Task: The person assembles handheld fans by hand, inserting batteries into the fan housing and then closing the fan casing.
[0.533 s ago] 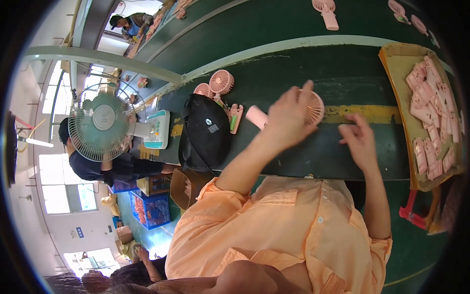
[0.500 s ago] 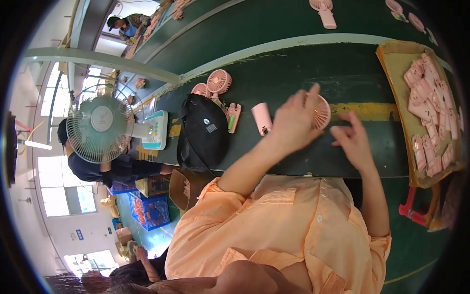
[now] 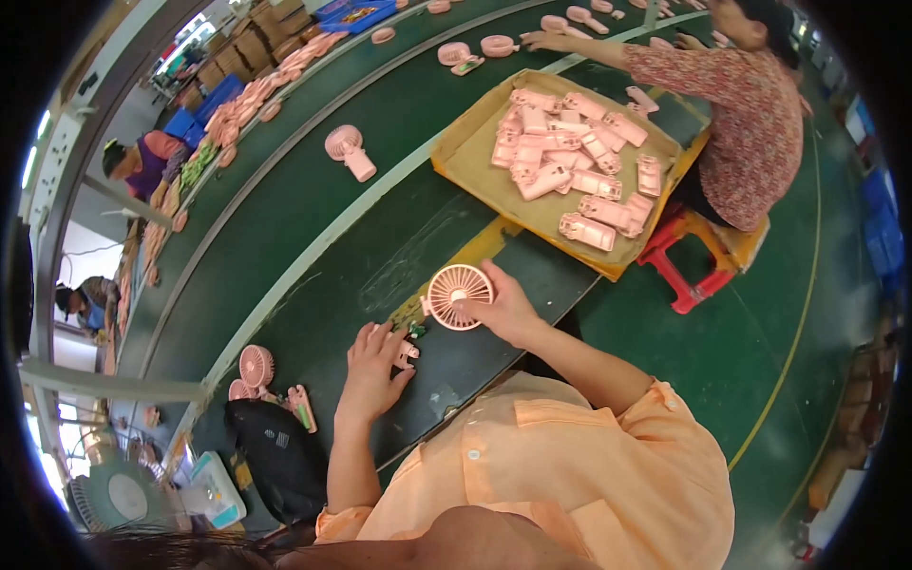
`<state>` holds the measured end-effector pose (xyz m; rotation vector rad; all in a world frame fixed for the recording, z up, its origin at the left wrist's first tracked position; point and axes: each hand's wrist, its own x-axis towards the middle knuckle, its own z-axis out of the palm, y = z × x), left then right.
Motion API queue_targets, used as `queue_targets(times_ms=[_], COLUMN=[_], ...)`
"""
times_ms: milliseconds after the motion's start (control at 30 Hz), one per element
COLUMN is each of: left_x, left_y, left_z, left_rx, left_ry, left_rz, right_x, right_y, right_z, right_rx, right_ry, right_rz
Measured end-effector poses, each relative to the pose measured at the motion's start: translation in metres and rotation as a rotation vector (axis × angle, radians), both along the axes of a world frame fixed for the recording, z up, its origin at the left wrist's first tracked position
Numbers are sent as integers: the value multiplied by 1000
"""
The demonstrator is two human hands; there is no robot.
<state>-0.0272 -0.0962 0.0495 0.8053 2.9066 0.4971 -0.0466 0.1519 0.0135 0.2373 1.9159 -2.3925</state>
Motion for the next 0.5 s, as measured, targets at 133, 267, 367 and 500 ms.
queue_targets(times_ms=[133, 267, 367, 500], left_x=[-13, -29, -21, -14], left_y=[12, 22, 35, 57], left_z=[-10, -25, -33, -17], left_rx=[238, 420, 1016, 1807], left_ry=[167, 281, -306, -1278], left_rz=[-81, -52, 302, 485], right_x=[-4, -17, -21, -18], right_y=[5, 21, 19, 17], right_z=[7, 28, 31, 42], right_rx=[-37, -222, -496, -714], right_ry=[132, 184, 192, 236], right_rz=[-44, 10, 30, 110])
